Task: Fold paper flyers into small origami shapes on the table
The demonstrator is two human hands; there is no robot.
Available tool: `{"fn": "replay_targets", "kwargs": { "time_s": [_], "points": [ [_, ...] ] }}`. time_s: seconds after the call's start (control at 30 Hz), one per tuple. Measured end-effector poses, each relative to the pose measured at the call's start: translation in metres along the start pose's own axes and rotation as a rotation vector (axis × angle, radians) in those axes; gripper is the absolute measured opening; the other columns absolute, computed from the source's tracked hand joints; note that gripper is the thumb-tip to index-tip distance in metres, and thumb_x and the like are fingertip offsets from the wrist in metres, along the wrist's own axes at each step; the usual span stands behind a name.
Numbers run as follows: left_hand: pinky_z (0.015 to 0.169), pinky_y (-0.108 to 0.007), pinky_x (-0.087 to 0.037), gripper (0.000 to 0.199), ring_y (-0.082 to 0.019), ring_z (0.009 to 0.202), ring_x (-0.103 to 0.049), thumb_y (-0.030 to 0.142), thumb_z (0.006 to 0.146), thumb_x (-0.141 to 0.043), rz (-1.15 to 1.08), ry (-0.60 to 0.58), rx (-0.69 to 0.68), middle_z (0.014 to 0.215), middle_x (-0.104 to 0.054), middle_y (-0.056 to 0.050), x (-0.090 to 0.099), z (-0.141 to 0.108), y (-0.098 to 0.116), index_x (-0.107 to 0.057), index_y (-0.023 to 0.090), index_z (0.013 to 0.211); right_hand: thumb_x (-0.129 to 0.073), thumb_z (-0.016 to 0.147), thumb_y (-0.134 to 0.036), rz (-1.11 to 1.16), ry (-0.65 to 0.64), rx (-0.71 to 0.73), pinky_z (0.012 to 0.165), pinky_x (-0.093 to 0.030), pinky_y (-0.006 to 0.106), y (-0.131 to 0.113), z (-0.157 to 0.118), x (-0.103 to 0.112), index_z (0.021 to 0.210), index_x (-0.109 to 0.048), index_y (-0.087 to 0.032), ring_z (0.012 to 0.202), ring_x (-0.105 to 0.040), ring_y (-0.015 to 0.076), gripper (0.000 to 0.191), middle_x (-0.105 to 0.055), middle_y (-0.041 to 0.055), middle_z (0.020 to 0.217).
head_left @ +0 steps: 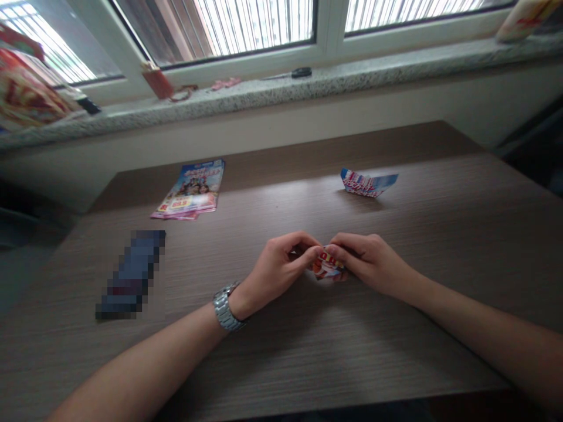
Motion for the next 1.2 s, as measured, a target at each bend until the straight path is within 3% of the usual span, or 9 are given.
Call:
{"fn": "replay_targets", "kwargs": {
  "time_s": [0.3,0.47,0.63,0.8,1.2],
  "points": [
    [0.065,-0.021,-0.052,0.027,-0.013,0.070,-0.067,0.039,0.099,-0.063,0.035,0.080,0.009,0.081,-0.074,-0.005,0.005,0.000,-0.003,-0.071,0.014,0.095,-0.063,0.093,-0.053,0.387,-0.088,-0.153,0.070,-0.061,0.032,0.003,0.000,-0.007,0.094,-0.071,-0.019,0.075,-0.074,0.0198,0.035,-0.077,0.0042,0.084],
    [0.064,-0.020,-0.052,0.030,-0.012,0.070,-0.066,0.042,0.099,-0.062,0.059,0.109,-0.008,0.081,-0.073,-0.004,0.005,0.000,-0.006,-0.072,0.014,0.095,-0.063,0.093,-0.052,0.371,-0.081,-0.159,0.068,-0.061,0.032,0.003,0.002,-0.004,0.090,-0.071,-0.021,0.071,-0.074,0.0194,0.032,-0.077,0.0028,0.078],
    [0.072,-0.024,-0.057,0.033,-0.015,0.079,-0.070,0.045,0.097,-0.063,-0.032,0.084,0.021,0.091,-0.075,-0.007,0.004,0.001,-0.011,-0.070,0.015,0.108,-0.062,0.093,-0.054,0.329,-0.022,-0.153,0.068,-0.062,0.033,0.008,0.002,0.001,0.092,-0.071,-0.022,0.070,-0.074,0.0202,0.033,-0.077,0.0032,0.078],
    [0.070,-0.024,-0.058,0.032,-0.014,0.073,-0.069,0.046,0.095,-0.067,-0.099,0.012,0.092,0.085,-0.073,-0.005,0.002,0.001,-0.017,-0.070,0.015,0.098,-0.063,0.094,-0.053,0.352,0.004,-0.159,0.069,-0.062,0.031,0.011,0.002,0.002,0.091,-0.069,-0.021,0.072,-0.075,0.0195,0.033,-0.077,0.0034,0.079],
    [0.063,-0.022,-0.057,0.030,-0.013,0.066,-0.068,0.044,0.090,-0.072,-0.151,0.037,0.115,0.077,-0.071,-0.003,0.004,0.003,-0.012,-0.068,0.014,0.091,-0.068,0.087,-0.060,0.456,-0.010,-0.191,0.068,-0.062,0.032,0.006,0.004,-0.003,0.089,-0.069,-0.020,0.071,-0.074,0.0194,0.040,-0.076,0.0041,0.078]
  ]
}}
Point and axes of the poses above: each hand's wrist, its own z-axis towards the middle knuckle, its own x-axis out of the back of the hand, y = z × x, the point moved 2 cm from there along z, towards the middle knuckle
